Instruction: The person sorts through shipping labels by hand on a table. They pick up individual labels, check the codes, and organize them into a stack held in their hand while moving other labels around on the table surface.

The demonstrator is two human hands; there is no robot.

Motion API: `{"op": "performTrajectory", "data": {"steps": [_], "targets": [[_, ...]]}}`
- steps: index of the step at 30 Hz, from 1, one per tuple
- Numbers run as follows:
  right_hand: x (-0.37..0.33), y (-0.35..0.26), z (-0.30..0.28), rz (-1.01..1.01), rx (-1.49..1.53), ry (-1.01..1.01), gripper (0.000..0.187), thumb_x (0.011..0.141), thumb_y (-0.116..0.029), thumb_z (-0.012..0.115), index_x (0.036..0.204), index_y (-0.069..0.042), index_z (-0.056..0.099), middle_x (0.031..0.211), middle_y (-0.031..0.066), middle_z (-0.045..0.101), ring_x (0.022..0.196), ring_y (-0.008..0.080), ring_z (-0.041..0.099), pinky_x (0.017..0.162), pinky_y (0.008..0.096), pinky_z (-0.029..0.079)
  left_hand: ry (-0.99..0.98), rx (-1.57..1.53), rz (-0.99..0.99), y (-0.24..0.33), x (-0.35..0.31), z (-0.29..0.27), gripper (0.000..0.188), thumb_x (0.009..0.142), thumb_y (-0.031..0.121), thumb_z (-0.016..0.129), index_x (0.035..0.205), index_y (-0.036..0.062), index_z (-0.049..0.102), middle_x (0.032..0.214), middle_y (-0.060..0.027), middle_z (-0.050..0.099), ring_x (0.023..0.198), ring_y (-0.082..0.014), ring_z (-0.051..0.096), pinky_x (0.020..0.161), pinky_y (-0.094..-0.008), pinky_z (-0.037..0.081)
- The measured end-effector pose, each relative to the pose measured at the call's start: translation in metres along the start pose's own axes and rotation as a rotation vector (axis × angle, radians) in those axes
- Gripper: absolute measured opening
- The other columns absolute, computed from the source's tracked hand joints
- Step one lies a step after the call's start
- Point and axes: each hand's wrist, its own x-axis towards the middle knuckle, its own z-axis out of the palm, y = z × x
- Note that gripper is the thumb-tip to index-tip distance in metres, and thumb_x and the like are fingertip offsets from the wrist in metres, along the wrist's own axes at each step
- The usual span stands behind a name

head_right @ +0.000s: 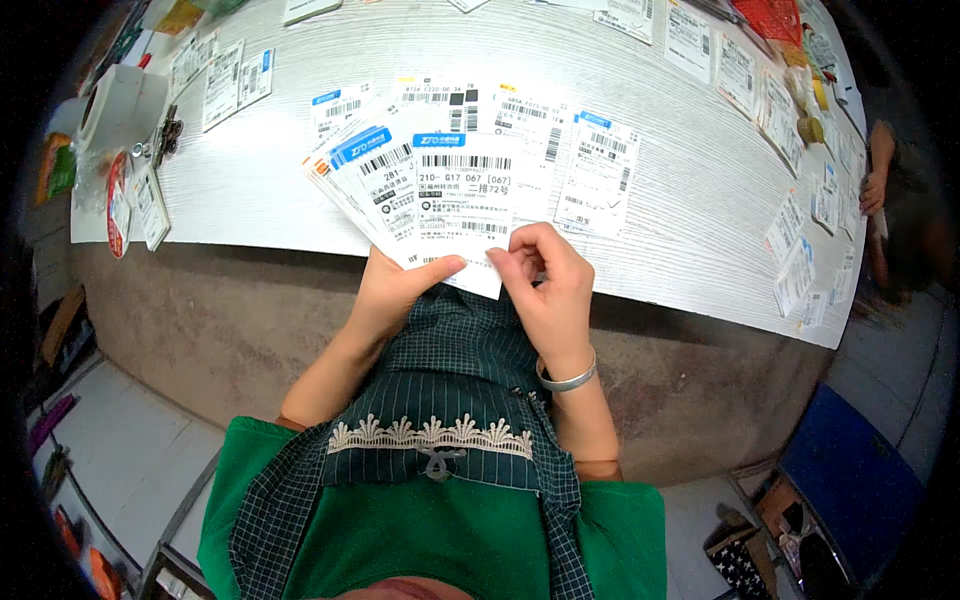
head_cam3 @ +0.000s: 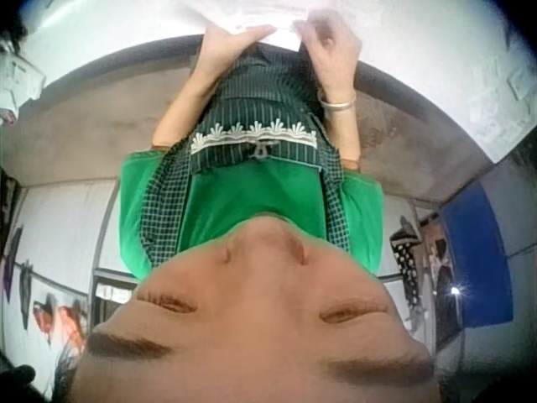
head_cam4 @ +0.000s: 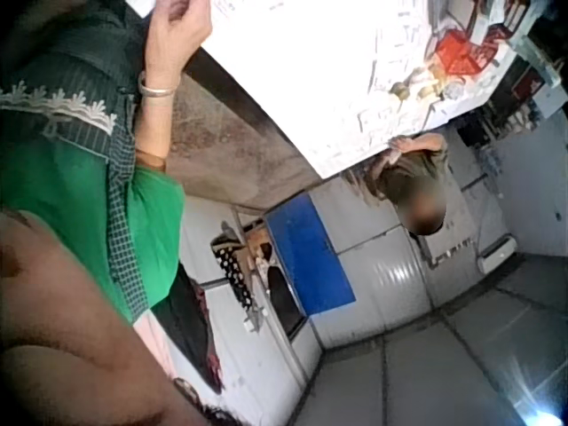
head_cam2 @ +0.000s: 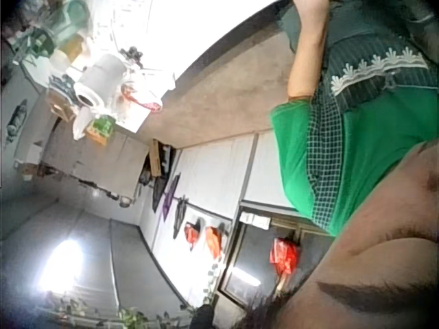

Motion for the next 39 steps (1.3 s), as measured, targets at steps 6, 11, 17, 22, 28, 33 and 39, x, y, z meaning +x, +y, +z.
{"op": "performTrajectory", "data": {"steps": [6, 11, 17, 22, 28, 33, 39], "targets": [[0.0, -0.002, -0.002, -0.049, -0.17, -0.057, 0.019, 0.075, -0.008, 0.067, 0.066, 0.001, 0.052, 0.056, 0.0037, 0.046, 0.048, 0.0091, 0.04, 0.045, 0.0229, 0.032, 0.025, -0.024, 0.055, -0.003, -0.008, -0.001, 0.036, 0.079, 0.002, 0.06, 0.112, -0.0066, 0.049, 0.108, -0.0118, 0.057, 0.098, -0.0161, 0.054, 0.085, -0.0271, 0.044], [-0.003, -0.003, -0.004, -0.031, -0.127, -0.021, 0.02, 0.076, -0.008, 0.066, 0.066, 0.002, 0.051, 0.056, 0.0034, 0.046, 0.048, 0.0091, 0.039, 0.045, 0.0233, 0.031, 0.005, -0.06, -0.001, -0.008, -0.014, -0.008, 0.034, 0.085, 0.007, 0.054, 0.115, -0.0072, 0.048, 0.111, -0.0119, 0.056, 0.101, -0.0157, 0.052, 0.087, -0.0272, 0.042], [-0.011, 0.004, -0.005, 0.075, -0.107, -0.027, 0.021, 0.078, -0.007, 0.063, 0.065, 0.002, 0.049, 0.054, 0.0007, 0.041, 0.051, 0.0058, 0.035, 0.045, 0.0221, 0.028, -0.033, -0.048, 0.022, -0.011, -0.014, -0.008, 0.034, 0.086, 0.007, 0.053, 0.115, -0.0074, 0.047, 0.11, -0.0135, 0.056, 0.098, -0.0173, 0.055, 0.083, -0.027, 0.046], [-0.003, 0.01, -0.031, 0.099, -0.011, 0.222, 0.025, 0.086, -0.009, 0.055, 0.063, -0.003, 0.046, 0.056, -0.0057, 0.036, 0.053, 0.0027, 0.03, 0.046, 0.0189, 0.024, -0.039, -0.16, -0.082, -0.001, -0.012, -0.011, 0.034, 0.086, 0.006, 0.05, 0.116, -0.01, 0.043, 0.106, -0.0197, 0.057, 0.085, -0.0256, 0.063, 0.069, -0.0277, 0.055], [0.008, 0.025, -0.087, 0.063, -0.017, 0.392, 0.022, 0.088, -0.012, 0.053, 0.067, -0.004, 0.05, 0.06, -0.0057, 0.041, 0.054, 0.0019, 0.033, 0.049, 0.0173, 0.026, 0.168, -0.101, 0.054, 0.014, -0.012, -0.038, 0.036, 0.087, 0.005, 0.048, 0.116, -0.0142, 0.039, 0.102, -0.0246, 0.057, 0.081, -0.0299, 0.064, 0.065, -0.0276, 0.056], [0.018, 0.046, -0.12, 0.151, -0.087, 0.422, 0.023, 0.088, -0.015, 0.053, 0.068, -0.003, 0.051, 0.061, -0.0062, 0.042, 0.055, 0.0018, 0.033, 0.049, 0.018, 0.026, 0.154, -0.045, 0.039, 0.023, -0.01, -0.044, 0.034, 0.087, 0.005, 0.047, 0.115, -0.0129, 0.041, 0.102, -0.0229, 0.058, 0.081, -0.0277, 0.064, 0.065, -0.0271, 0.056], [0.031, 0.079, -0.144, 0.103, -0.872, 0.505, 0.027, 0.077, -0.023, 0.065, 0.07, 0.0, 0.053, 0.062, 0.0051, 0.05, 0.053, 0.0163, 0.044, 0.054, 0.0302, 0.038, 0.031, -0.051, -0.09, 0.007, -0.006, -0.017, 0.035, 0.081, -0.001, 0.054, 0.113, -0.011, 0.044, 0.099, -0.0211, 0.059, 0.078, -0.0246, 0.064, 0.062, -0.0253, 0.056]]}}
